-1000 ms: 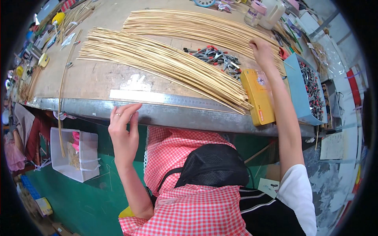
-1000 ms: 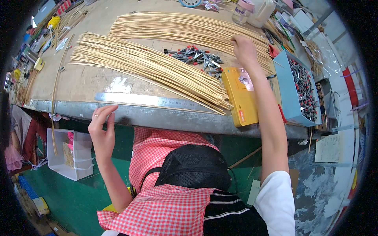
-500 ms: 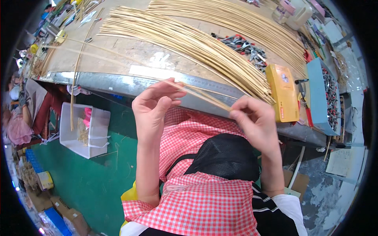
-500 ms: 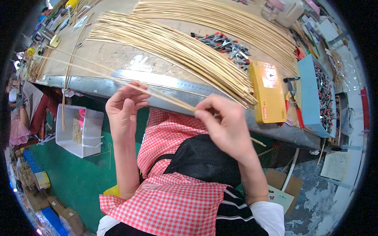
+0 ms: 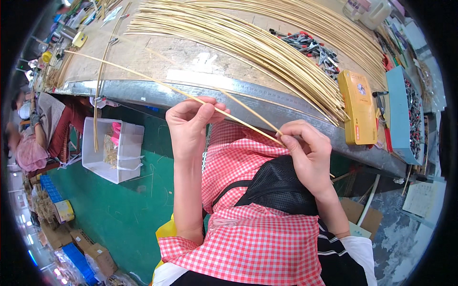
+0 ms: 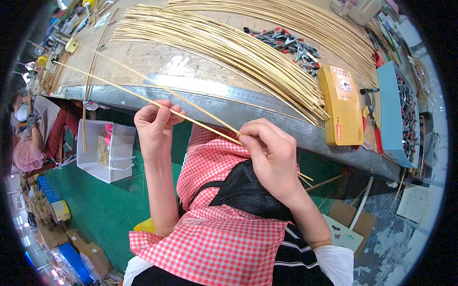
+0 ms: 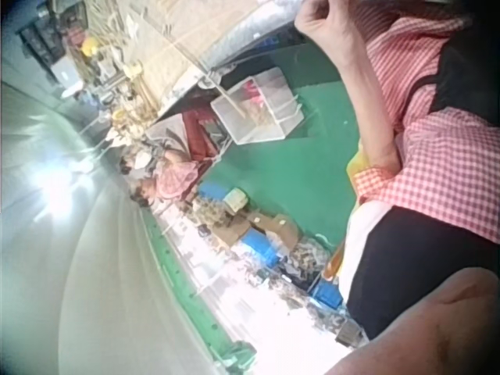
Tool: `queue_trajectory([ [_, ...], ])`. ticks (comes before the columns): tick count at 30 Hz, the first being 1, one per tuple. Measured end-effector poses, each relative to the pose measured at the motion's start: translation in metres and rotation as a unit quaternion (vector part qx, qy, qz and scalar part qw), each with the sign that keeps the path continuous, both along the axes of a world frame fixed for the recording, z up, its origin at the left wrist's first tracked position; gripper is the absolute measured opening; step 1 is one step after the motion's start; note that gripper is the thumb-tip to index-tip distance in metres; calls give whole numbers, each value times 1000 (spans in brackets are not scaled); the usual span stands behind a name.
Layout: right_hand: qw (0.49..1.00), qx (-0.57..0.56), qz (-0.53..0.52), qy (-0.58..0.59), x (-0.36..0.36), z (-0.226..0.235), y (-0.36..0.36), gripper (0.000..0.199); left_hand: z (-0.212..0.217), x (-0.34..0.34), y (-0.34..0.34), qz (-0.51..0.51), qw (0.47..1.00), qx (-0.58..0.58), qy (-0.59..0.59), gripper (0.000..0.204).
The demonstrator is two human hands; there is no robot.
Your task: The person sits at a workbench and repeatedly picks up thin bamboo sticks. They align two sticks end-to-end and secure the joint by wrapping a small piece of white tape around the connection point. The person handles the sticks and tape by hand, working on one joint at a time.
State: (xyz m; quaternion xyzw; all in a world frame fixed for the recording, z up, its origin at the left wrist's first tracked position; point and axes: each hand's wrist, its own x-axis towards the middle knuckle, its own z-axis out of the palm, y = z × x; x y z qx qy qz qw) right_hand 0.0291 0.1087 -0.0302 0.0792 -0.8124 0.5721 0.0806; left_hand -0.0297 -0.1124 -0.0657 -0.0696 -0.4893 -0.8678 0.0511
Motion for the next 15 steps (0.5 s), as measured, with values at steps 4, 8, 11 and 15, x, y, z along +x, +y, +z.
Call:
queue_trajectory([
  [4,989,96,-13,111,-2,9,2,9,-6,-2,-4,-7,1000,7,2,13],
  [8,987,104,20,124,0,7,1,13,-11,-1,-4,2,1000,18,8,13],
  [11,985,112,20,127,1,7,-1,14,-11,-2,-2,-2,999,32,19,13],
  [15,985,103,4,139,1,6,-3,14,-16,-4,-8,-12,999,34,29,13],
])
